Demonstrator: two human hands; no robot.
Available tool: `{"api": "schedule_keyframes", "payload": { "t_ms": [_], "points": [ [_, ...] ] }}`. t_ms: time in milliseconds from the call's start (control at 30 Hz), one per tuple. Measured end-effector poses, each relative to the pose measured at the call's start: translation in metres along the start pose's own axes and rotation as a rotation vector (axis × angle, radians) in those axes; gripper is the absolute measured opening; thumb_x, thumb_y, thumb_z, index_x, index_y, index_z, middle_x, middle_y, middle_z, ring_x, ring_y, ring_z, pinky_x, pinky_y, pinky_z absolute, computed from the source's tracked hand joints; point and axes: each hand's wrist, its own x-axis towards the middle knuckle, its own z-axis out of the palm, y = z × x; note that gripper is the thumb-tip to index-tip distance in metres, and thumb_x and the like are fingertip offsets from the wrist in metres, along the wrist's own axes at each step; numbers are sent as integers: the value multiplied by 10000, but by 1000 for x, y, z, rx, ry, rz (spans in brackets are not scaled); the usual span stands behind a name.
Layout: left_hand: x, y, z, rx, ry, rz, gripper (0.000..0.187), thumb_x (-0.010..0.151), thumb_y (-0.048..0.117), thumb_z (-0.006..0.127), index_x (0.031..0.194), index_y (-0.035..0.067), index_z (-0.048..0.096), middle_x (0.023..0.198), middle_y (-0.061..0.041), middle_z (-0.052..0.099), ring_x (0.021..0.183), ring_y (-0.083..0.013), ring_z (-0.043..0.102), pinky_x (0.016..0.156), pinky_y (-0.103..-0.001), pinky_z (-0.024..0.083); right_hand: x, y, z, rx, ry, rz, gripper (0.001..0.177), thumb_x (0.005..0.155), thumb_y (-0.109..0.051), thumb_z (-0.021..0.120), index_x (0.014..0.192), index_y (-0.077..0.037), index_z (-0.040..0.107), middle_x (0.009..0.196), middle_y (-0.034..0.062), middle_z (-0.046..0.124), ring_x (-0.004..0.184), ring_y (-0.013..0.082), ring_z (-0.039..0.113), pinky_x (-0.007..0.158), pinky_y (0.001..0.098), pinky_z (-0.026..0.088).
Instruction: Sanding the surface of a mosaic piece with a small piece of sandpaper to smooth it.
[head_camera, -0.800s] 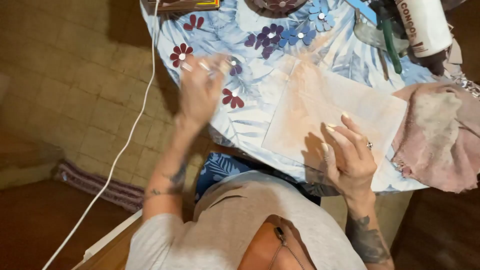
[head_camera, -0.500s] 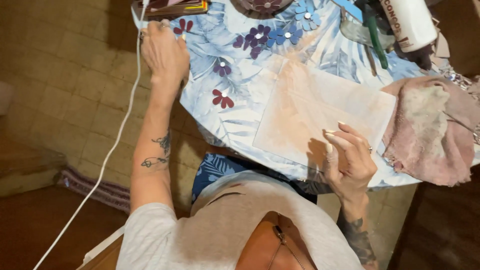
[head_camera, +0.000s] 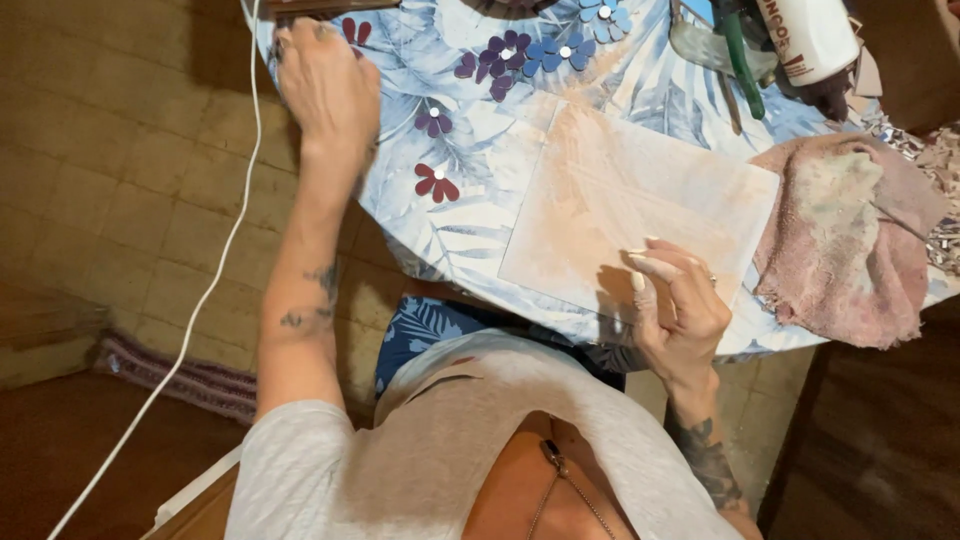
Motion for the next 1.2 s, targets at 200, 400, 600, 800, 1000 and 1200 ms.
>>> {"api": "schedule_keyframes", "payload": {
  "t_ms": [200, 400, 600, 800, 1000, 1200],
  "points": [
    [-109, 77, -125, -792, -46, 568, 227, 611, 88, 656, 801, 12, 559, 788, -132, 531, 758, -297, 530, 678, -366, 440, 8, -11, 21, 553, -113, 548, 215, 876, -113, 429, 954, 45, 552, 797, 147, 603, 714, 192, 598, 593, 322, 515],
    [-140, 110, -114, -919, -44, 675, 211, 722, 202, 578, 713, -8, 555, 912, -139, 523, 804, -308, 545, 638, -368, 442, 7, -16, 19, 722, -118, 793, 95, 806, -75, 579, 825, 18, 567, 680, 91, 604, 630, 130, 592, 556, 266, 513],
    [-141, 116, -108, -971, 28, 729, 207, 717, 185, 574, 616, 10, 526, 867, -107, 526, 768, -279, 549, 615, -358, 438, -7, -1, 26, 890, 42, 925, 126, 738, 2, 628, 802, 56, 534, 648, 123, 588, 606, 159, 612, 504, 275, 520],
    [-141, 118, -104, -1143, -136, 637, 368, 691, 177, 638, 1014, 45, 521, 772, -29, 523, 798, -224, 577, 668, -324, 478, -3, 9, 35, 1016, 91, 916, 89, 776, -14, 589, 794, 46, 526, 671, 112, 595, 637, 158, 616, 563, 273, 519],
    [-135, 119, -94, -1282, -25, 618, 201, 742, 104, 632, 930, 52, 585, 861, -41, 606, 816, -228, 596, 674, -298, 483, 1, 4, 37, 1048, 120, 910, 117, 778, -25, 592, 791, 66, 519, 636, 99, 562, 589, 123, 579, 529, 261, 515],
    [-130, 120, -90, -1393, -53, 572, 182, 748, 116, 650, 913, 51, 610, 881, -36, 622, 848, -223, 598, 712, -288, 484, 21, -23, 24, 797, -15, 751, 201, 879, -133, 455, 826, 31, 559, 741, 121, 592, 712, 115, 563, 585, 278, 521]
  ]
}}
